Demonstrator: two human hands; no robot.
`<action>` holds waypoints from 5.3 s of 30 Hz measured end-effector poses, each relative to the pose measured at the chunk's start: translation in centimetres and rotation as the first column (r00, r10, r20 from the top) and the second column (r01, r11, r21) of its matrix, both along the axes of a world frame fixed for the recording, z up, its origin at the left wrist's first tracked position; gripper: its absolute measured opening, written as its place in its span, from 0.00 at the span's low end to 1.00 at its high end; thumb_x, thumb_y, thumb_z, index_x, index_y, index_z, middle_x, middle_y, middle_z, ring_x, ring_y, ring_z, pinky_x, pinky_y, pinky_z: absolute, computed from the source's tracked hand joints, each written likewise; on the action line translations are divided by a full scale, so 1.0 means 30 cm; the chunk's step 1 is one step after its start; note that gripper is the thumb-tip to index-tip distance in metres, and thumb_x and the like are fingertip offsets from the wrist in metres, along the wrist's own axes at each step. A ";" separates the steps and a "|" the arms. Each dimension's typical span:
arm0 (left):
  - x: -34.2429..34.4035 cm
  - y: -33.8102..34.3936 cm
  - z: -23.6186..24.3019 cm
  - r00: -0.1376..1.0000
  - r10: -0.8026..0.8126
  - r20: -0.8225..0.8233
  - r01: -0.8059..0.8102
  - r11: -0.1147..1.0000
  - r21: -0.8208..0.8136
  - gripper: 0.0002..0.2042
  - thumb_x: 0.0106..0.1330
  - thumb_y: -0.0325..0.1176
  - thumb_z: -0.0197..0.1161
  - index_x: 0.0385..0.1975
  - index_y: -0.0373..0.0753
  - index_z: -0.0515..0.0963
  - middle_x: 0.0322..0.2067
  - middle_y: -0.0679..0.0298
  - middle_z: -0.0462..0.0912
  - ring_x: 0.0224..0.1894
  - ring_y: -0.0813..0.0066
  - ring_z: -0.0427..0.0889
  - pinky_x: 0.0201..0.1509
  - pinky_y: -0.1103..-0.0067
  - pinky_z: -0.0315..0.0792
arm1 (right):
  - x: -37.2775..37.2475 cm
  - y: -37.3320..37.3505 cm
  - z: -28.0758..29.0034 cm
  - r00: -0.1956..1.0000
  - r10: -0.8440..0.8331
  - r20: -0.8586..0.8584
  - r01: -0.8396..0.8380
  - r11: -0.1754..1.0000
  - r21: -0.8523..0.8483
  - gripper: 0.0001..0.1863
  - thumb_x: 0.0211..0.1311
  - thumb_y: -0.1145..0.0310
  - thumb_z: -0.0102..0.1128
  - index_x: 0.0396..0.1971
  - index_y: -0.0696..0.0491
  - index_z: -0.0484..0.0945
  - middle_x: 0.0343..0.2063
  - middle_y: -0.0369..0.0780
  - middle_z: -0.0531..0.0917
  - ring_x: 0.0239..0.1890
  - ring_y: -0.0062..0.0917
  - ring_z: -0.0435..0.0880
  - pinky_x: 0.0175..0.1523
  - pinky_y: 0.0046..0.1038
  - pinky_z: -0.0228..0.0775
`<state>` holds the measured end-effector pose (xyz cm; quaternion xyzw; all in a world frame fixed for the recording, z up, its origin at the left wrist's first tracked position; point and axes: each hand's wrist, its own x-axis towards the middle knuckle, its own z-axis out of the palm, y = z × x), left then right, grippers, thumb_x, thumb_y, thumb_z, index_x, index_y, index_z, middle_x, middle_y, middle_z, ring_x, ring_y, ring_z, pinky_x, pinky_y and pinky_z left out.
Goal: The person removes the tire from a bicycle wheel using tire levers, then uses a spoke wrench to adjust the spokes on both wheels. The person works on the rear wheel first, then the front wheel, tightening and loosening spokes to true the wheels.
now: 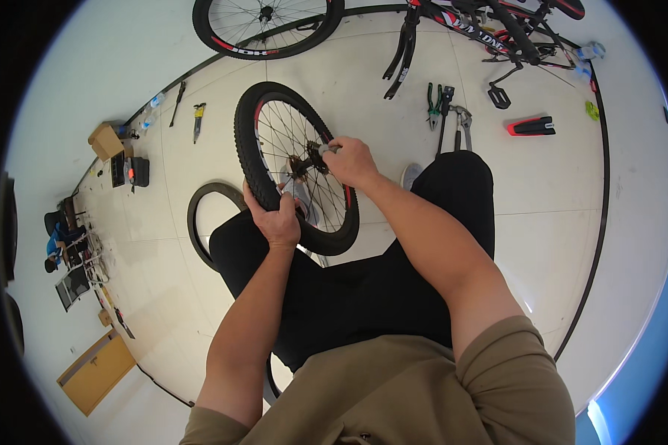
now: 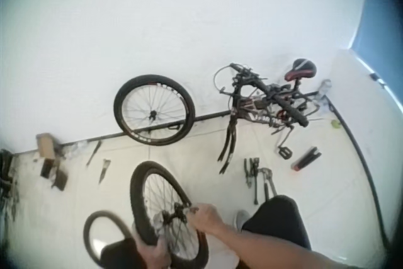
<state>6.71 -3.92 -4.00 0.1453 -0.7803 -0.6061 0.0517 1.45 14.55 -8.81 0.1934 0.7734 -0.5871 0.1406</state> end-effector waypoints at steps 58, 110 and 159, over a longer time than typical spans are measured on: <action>-0.006 0.001 -0.005 0.998 -0.038 -0.045 0.034 0.996 -0.077 0.39 0.59 0.23 0.60 0.73 0.35 0.53 0.41 0.58 0.82 0.35 0.74 0.81 0.40 0.77 0.78 | 0.020 0.014 -0.015 0.997 0.064 0.033 -0.065 0.998 0.023 0.19 0.55 0.60 0.62 0.41 0.57 0.87 0.33 0.50 0.88 0.40 0.40 0.87 0.50 0.34 0.79; 0.003 0.028 -0.004 1.000 0.028 0.005 -0.029 0.999 0.017 0.40 0.58 0.24 0.62 0.73 0.36 0.54 0.43 0.57 0.85 0.42 0.71 0.85 0.51 0.75 0.79 | 0.064 0.035 -0.016 0.948 0.263 0.180 -0.298 0.930 0.213 0.23 0.53 0.56 0.60 0.40 0.59 0.87 0.34 0.52 0.88 0.39 0.45 0.87 0.52 0.36 0.78; 0.003 0.001 -0.017 1.000 -0.001 -0.021 0.000 0.999 -0.046 0.39 0.58 0.24 0.61 0.73 0.35 0.54 0.51 0.53 0.79 0.48 0.66 0.84 0.54 0.74 0.77 | 0.024 0.023 0.049 0.951 0.194 0.240 -0.219 0.972 0.082 0.22 0.52 0.59 0.63 0.44 0.57 0.86 0.37 0.49 0.88 0.43 0.42 0.87 0.53 0.35 0.77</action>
